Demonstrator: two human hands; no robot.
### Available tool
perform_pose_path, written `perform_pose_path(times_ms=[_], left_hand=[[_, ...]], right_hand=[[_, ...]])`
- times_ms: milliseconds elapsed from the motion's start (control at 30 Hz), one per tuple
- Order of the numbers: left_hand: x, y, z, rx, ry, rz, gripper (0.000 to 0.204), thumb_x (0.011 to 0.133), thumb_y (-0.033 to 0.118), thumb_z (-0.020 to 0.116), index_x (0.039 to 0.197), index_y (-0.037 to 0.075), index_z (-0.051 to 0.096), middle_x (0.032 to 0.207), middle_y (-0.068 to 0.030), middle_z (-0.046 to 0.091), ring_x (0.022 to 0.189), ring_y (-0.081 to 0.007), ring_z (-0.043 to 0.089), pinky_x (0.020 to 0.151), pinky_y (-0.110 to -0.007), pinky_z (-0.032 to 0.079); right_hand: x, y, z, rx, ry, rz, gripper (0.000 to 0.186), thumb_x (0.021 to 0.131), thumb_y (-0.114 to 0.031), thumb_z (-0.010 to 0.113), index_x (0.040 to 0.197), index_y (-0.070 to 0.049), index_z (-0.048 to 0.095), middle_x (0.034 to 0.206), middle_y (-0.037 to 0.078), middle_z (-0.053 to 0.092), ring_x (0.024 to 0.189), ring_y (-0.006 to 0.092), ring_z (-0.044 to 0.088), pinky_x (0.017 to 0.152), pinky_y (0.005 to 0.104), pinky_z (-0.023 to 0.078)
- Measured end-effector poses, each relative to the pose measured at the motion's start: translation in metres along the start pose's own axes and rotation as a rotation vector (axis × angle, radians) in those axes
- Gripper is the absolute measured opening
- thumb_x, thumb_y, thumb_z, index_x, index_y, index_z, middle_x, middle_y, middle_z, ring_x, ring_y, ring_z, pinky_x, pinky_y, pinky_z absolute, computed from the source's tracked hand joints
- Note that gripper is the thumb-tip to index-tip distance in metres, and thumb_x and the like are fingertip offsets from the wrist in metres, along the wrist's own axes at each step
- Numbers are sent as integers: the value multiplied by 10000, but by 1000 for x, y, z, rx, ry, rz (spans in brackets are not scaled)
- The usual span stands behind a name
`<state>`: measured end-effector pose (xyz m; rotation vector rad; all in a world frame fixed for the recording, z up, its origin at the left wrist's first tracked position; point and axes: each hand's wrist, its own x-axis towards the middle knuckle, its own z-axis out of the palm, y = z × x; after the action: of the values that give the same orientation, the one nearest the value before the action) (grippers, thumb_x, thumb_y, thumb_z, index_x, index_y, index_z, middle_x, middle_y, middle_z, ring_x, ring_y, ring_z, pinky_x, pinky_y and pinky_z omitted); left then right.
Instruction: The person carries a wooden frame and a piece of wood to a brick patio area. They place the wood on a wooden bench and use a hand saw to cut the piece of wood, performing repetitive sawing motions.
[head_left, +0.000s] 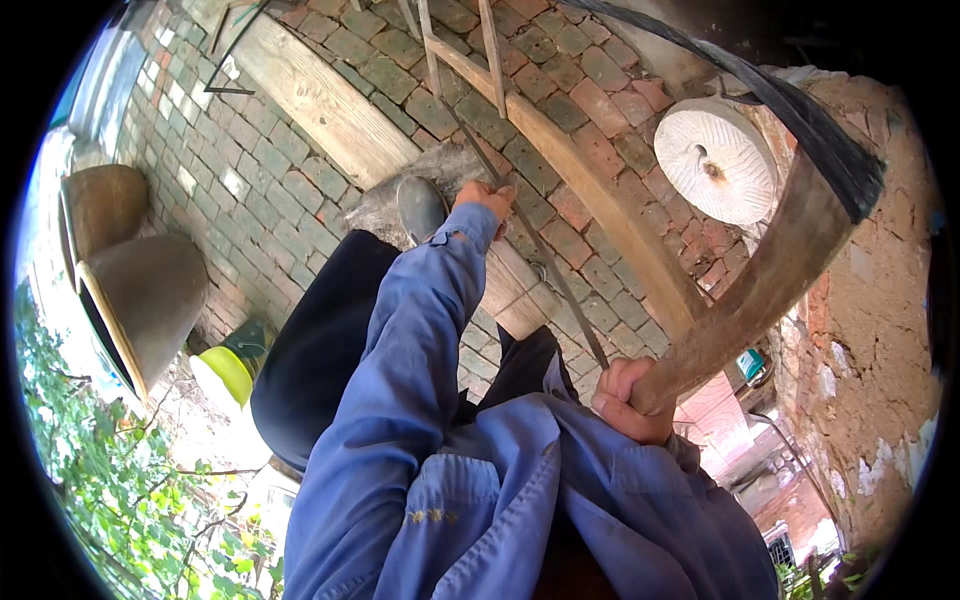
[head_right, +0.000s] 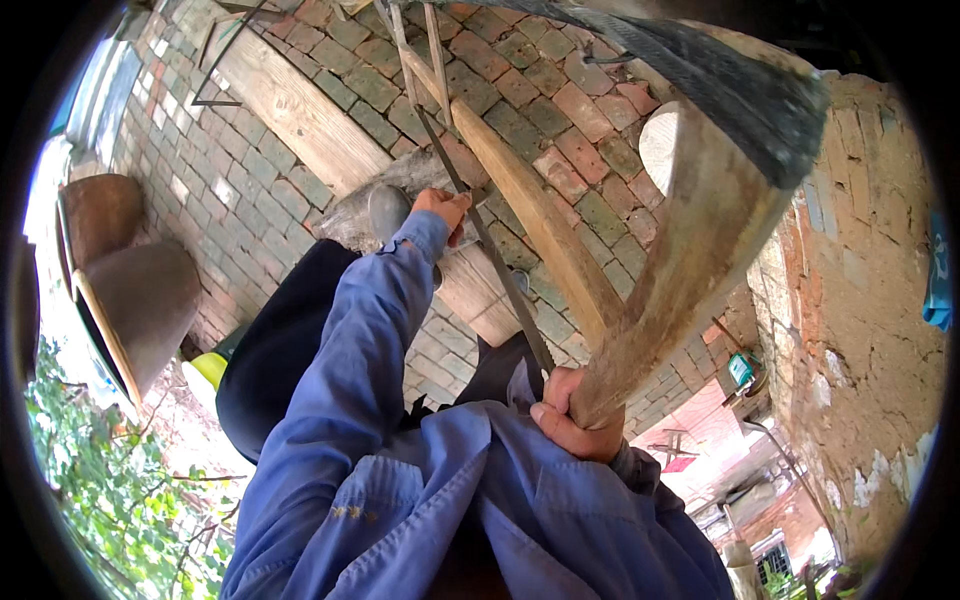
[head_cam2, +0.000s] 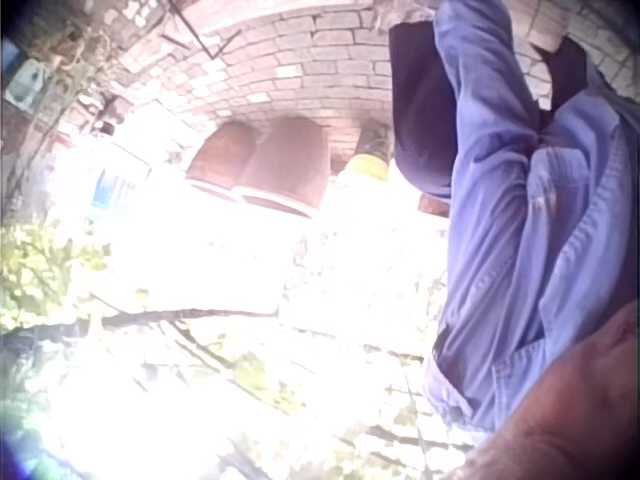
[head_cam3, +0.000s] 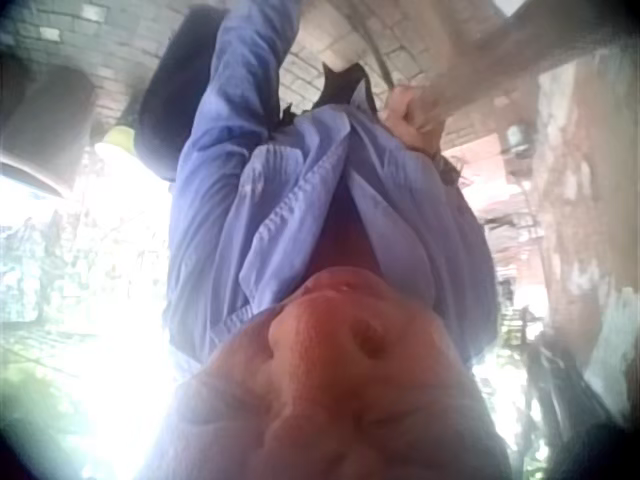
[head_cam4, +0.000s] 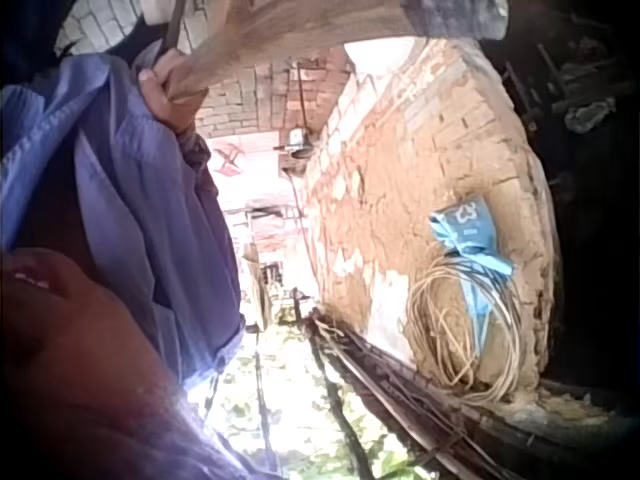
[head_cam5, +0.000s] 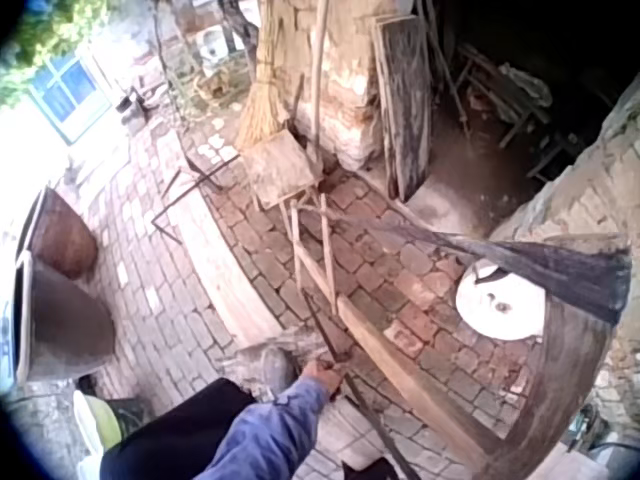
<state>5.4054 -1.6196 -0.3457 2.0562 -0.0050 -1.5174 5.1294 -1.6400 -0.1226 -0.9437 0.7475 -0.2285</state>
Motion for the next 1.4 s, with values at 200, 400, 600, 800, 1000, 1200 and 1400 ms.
perform_pose_path(times_ms=[200, 400, 600, 800, 1000, 1200, 1400], left_hand=[[5, -1, 2, 8, -44, 2, 310, 866, 215, 655, 698, -41, 604, 506, -126, 573, 383, -206, 547, 368, -366, 427], [1, -20, 5, -138, -75, 23, 425, 887, 330, 623, 625, -3, 585, 494, -116, 567, 388, -214, 538, 383, -367, 426], [35, -73, -25, 60, 353, 44, 503, 890, 502, 564, 758, 33, 691, 539, -127, 590, 458, -286, 591, 525, -398, 516], [-21, -75, -12, 953, 571, 137, 479, 830, 349, 665, 1194, 41, 622, 1131, -236, 626, 1104, -353, 598, 928, -420, 481], [4, -119, -8, 420, 644, 730, 489, 870, 372, 626, 1232, 46, 579, 1224, -249, 564, 1145, -396, 542, 966, -421, 451], [-61, -37, 15, 186, 280, 251, 580, 910, 495, 565, 632, -11, 628, 484, -113, 559, 477, -281, 590, 511, -419, 480], [-40, -46, 20, 28, 172, 118, 451, 857, 318, 652, 605, -54, 626, 482, -138, 570, 410, -237, 567, 416, -387, 433]], right_hand=[[3, 4, 0, 146, -84, -46, 320, 747, 190, 571, 870, -67, 425, 714, 64, 438, 599, 145, 411, 569, 312, 376], [-6, 4, -2, 244, 13, -9, 309, 751, 183, 573, 859, -67, 425, 706, 59, 431, 600, 141, 395, 572, 316, 362], [-26, -3, -14, 266, 15, -23, 297, 751, 196, 578, 833, -64, 459, 685, 48, 453, 591, 123, 408, 562, 296, 352], [-39, -6, -15, 362, 51, -62, 295, 754, 184, 588, 840, -63, 452, 692, 47, 448, 596, 124, 403, 571, 301, 359], [-47, -6, -10, 379, -21, -60, 299, 763, 180, 596, 841, -68, 449, 696, 45, 446, 598, 122, 396, 579, 302, 358], [-52, 1, -11, 418, -38, -25, 296, 763, 181, 595, 850, -67, 457, 698, 49, 448, 595, 124, 396, 579, 300, 351], [-59, 6, -12, 378, -94, -34, 314, 753, 191, 597, 846, -72, 454, 700, 49, 440, 608, 124, 393, 584, 302, 342]])
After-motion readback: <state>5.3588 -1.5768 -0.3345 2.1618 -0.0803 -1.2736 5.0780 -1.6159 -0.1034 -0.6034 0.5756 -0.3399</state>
